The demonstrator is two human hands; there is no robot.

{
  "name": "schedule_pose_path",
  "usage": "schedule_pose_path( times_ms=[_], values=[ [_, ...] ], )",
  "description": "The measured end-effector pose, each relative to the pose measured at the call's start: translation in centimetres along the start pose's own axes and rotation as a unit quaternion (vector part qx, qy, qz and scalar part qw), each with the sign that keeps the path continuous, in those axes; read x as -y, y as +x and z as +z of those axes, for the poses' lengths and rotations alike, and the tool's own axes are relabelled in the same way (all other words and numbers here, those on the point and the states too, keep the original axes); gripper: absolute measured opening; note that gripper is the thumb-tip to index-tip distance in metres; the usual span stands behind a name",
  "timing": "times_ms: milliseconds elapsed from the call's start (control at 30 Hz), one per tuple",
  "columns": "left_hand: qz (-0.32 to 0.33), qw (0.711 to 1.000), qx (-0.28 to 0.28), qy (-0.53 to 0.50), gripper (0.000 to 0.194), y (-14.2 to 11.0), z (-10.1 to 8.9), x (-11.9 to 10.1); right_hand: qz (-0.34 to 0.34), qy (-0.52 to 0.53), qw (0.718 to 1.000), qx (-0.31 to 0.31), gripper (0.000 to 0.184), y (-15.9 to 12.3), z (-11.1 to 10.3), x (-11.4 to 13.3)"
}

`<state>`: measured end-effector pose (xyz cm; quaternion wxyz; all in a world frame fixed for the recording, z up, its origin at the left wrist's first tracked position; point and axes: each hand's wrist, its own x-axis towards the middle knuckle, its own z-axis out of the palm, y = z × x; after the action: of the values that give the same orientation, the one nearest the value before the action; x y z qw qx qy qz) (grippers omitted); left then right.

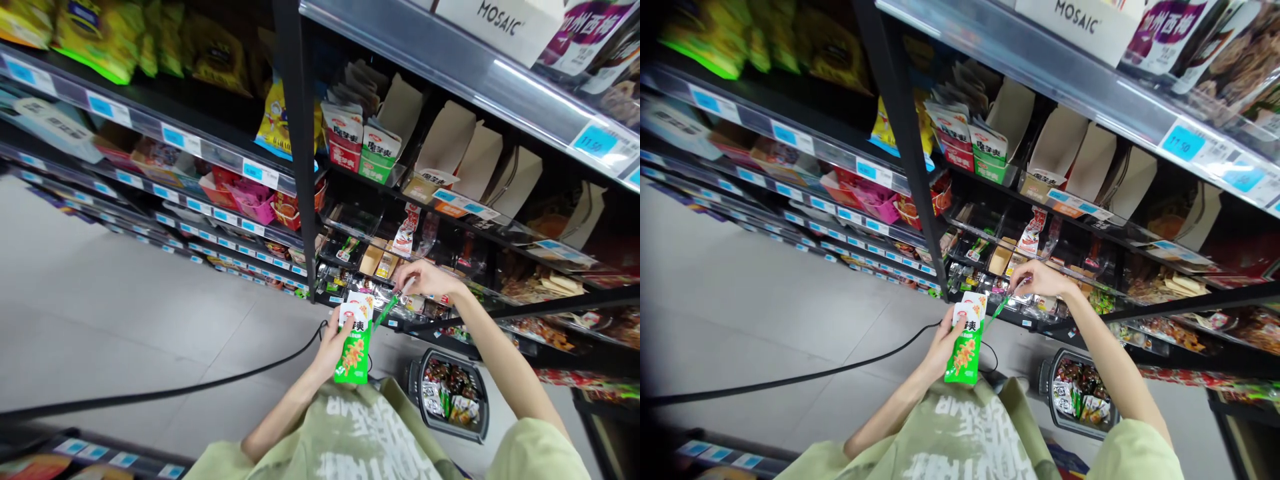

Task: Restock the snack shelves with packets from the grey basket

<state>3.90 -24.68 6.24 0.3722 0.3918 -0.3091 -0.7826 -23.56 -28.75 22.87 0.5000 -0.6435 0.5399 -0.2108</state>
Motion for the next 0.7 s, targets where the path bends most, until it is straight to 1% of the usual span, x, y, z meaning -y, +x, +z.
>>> schedule_pose_path(
  times_ms=[100, 167, 267, 300, 367, 400, 433, 467, 533, 567, 600, 633, 667, 700],
  values=[
    [-0.025, 0.999, -0.011, -0.026, 0.067, 0.1, -0.1, -0.2, -0.055, 0.046, 0.997, -0.024, 0.016, -0.7, -0.4, 0.3],
    [-0.031, 0.999, -0.024, -0.035, 0.070, 0.1, -0.2, -0.3, -0.073, 0.070, 0.994, -0.046, 0.018, -1.1, -0.3, 0.5],
    [-0.039, 0.997, -0.047, -0.047, 0.074, 0.0, 0.0, -0.4, -0.099, 0.074, 0.989, -0.083, 0.018, -1.5, -0.1, 1.5],
    [-0.042, 0.997, -0.053, -0.048, 0.075, 0.0, 0.0, -0.5, -0.110, 0.069, 0.986, -0.108, 0.017, -1.7, 0.0, 2.0],
    [-0.052, 0.996, -0.053, -0.049, 0.075, -0.1, 0.1, -0.5, -0.146, 0.034, 0.970, -0.190, 0.012, -1.9, 0.1, 3.5],
    [-0.060, 0.996, -0.048, -0.050, 0.075, -0.1, 0.2, -0.5, -0.174, 0.001, 0.953, -0.246, 0.009, -2.0, 0.1, 4.4],
    [-0.070, 0.995, -0.041, -0.051, 0.076, -0.2, 0.2, -0.4, -0.208, -0.039, 0.927, -0.309, 0.005, -2.1, 0.2, 5.4],
    [-0.078, 0.995, -0.037, -0.053, 0.078, -0.1, 0.2, -0.4, -0.246, -0.084, 0.891, -0.372, 0.004, -2.1, 0.2, 6.5],
    [-0.090, 0.994, -0.041, -0.054, 0.082, 0.0, 0.1, -0.1, -0.318, -0.166, 0.800, -0.481, 0.012, -2.0, 0.0, 8.7],
    [-0.091, 0.993, -0.046, -0.053, 0.083, 0.0, 0.0, 0.2, -0.345, -0.198, 0.754, -0.523, 0.016, -1.7, -0.2, 9.8],
    [-0.090, 0.993, -0.050, -0.051, 0.083, 0.1, -0.2, 0.4, -0.367, -0.224, 0.713, -0.554, 0.019, -1.4, -0.6, 10.8],
    [-0.088, 0.994, -0.053, -0.047, 0.082, 0.2, -0.3, 0.7, -0.380, -0.245, 0.683, -0.573, 0.021, -0.9, -1.1, 11.7],
    [-0.084, 0.994, -0.052, -0.043, 0.081, 0.3, -0.5, 1.0, -0.385, -0.265, 0.664, -0.583, 0.022, -0.3, -1.7, 12.4],
    [-0.079, 0.995, -0.046, -0.039, 0.080, 0.4, -0.7, 1.2, -0.383, -0.283, 0.655, -0.586, 0.024, 0.4, -2.4, 13.1]
  ],
)
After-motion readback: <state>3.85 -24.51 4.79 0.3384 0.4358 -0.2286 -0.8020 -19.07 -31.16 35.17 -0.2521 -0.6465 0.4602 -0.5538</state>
